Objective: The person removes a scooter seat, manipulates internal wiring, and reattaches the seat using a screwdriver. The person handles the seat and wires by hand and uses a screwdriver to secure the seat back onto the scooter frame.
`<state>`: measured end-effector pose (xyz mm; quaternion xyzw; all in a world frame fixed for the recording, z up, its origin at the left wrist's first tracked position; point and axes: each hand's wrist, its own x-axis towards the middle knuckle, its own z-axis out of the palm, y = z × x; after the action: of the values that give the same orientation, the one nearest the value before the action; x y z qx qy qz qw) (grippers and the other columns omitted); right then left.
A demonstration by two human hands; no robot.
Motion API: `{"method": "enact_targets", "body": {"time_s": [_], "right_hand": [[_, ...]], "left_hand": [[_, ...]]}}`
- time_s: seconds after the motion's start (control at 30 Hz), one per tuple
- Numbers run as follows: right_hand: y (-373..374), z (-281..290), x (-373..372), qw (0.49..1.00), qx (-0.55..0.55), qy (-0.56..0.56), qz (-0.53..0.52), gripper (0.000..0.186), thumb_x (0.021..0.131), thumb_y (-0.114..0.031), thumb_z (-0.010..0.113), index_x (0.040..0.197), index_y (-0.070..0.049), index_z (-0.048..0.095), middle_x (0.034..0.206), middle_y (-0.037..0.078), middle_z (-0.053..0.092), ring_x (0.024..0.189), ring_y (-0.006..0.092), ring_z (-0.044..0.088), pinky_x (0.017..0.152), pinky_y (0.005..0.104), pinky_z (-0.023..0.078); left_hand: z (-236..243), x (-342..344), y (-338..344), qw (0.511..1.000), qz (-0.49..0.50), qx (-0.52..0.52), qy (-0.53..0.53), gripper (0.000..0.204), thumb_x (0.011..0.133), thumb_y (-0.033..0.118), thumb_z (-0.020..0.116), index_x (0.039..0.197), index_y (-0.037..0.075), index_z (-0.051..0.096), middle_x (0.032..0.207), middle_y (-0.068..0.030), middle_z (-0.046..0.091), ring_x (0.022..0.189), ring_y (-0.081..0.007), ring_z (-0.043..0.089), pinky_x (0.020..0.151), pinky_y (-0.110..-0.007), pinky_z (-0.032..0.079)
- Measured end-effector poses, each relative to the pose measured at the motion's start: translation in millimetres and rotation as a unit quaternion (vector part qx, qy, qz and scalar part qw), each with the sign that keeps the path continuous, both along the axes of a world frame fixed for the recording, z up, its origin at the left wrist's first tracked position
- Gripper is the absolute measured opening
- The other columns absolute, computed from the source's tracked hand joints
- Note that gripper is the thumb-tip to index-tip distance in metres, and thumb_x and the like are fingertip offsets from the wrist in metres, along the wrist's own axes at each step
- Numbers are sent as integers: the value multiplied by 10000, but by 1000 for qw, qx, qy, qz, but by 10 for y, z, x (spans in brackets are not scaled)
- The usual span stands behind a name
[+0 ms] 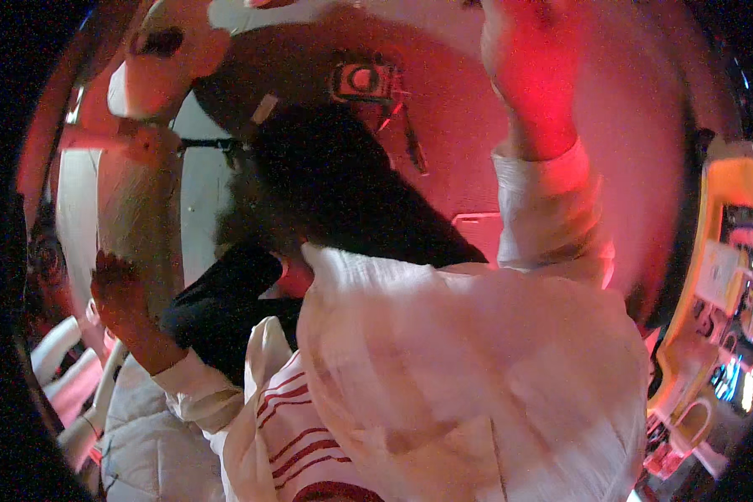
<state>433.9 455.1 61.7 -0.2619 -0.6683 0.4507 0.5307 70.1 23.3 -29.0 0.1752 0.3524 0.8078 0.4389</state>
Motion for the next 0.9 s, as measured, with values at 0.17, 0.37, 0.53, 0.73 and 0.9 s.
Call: {"method": "enact_targets", "body": {"time_s": [0.17, 0.37, 0.53, 0.73, 0.9], "right_hand": [[491, -1636, 1128, 947, -249, -176, -103, 227, 917, -239, 546, 956, -30, 625, 807, 49, 633, 706, 124, 577, 638, 260, 454], [208, -4442, 2014, 831, -310, -460, 35, 213, 874, -270, 556, 873, -75, 641, 720, 15, 588, 600, 151, 553, 547, 304, 459], [-257, -5134, 1718, 716, 41, -645, 264, 345, 803, -300, 624, 1041, -51, 633, 872, 150, 643, 774, 267, 636, 690, 420, 506], [-515, -5054, 906, 732, -54, -650, 196, 666, 755, -365, 675, 1334, -109, 469, 1443, 254, 267, 1340, 413, 233, 1041, 492, 319], [-25, -5687, 936, 795, 80, -594, 97, 677, 775, -391, 642, 1350, -96, 437, 1466, 238, 262, 1343, 423, 237, 1049, 487, 315]], "left_hand": [[-100, -232, -544, 970, 157, -134, 128, 340, 953, 241, 430, 1181, 20, 550, 1057, -63, 617, 876, -201, 557, 808, -354, 437], [314, 75, -714, 947, 257, -185, 50, 239, 949, 197, 458, 1070, 44, 597, 858, -34, 644, 746, -178, 573, 713, -331, 449], [534, 251, -855, 923, 308, -213, 86, 213, 945, 198, 483, 982, 61, 642, 873, -53, 659, 787, -205, 603, 738, -344, 475], [1066, 714, -1055, 931, 282, -219, 83, 241, 951, 201, 470, 1034, 49, 637, 904, -73, 658, 783, -206, 598, 738, -356, 494], [928, 603, -404, 939, 277, -173, 105, 255, 960, 196, 452, 1092, 32, 597, 945, -78, 615, 830, -200, 563, 761, -334, 469]]}}
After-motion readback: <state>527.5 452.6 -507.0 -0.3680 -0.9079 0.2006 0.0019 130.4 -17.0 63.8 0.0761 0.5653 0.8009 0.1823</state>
